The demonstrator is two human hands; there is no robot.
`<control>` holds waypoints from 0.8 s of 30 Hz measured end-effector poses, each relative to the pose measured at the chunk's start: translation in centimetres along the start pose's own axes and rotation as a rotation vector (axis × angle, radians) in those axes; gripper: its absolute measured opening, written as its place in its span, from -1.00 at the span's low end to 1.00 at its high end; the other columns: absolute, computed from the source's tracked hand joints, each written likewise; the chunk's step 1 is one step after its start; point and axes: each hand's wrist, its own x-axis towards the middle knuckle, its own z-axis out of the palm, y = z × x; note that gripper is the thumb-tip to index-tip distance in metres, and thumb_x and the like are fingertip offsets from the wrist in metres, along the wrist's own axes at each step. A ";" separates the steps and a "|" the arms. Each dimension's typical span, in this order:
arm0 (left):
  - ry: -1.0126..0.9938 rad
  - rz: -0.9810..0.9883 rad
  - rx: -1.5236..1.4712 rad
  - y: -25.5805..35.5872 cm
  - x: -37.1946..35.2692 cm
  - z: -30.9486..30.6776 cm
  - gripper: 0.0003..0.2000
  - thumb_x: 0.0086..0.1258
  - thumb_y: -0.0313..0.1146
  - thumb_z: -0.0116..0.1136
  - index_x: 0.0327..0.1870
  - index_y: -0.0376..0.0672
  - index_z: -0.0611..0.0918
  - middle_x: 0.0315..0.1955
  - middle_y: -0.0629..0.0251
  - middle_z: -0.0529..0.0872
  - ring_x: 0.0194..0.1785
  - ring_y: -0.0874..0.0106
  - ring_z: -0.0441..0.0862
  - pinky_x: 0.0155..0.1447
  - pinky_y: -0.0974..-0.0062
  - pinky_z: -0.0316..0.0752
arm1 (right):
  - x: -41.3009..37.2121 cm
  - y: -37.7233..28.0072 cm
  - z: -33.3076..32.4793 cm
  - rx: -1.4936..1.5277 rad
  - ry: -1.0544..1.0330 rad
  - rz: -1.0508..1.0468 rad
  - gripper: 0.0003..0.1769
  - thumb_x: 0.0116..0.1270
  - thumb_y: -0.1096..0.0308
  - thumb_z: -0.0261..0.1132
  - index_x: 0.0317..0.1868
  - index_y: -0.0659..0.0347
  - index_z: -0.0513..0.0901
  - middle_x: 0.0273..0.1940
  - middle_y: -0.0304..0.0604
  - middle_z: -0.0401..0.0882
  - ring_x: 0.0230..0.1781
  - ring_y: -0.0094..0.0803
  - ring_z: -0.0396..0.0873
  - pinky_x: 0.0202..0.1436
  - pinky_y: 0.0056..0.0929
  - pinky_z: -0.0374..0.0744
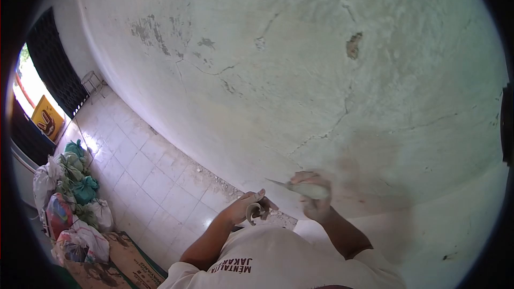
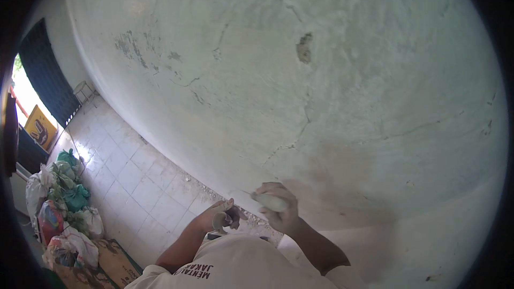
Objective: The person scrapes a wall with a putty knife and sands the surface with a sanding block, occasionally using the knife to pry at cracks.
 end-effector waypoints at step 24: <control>0.010 0.118 -0.431 0.4 -3.0 -13.8 -0.39 0.38 0.36 -0.40 -0.38 -0.07 0.40 -0.54 0.29 0.47 -0.43 0.35 0.53 -0.17 0.22 0.56 | 11.0 1.8 2.8 -0.339 0.036 -0.445 -0.51 0.28 -0.04 0.30 -0.48 0.17 0.32 -0.68 -0.29 0.29 -0.73 -0.44 0.20 -0.64 -0.42 0.18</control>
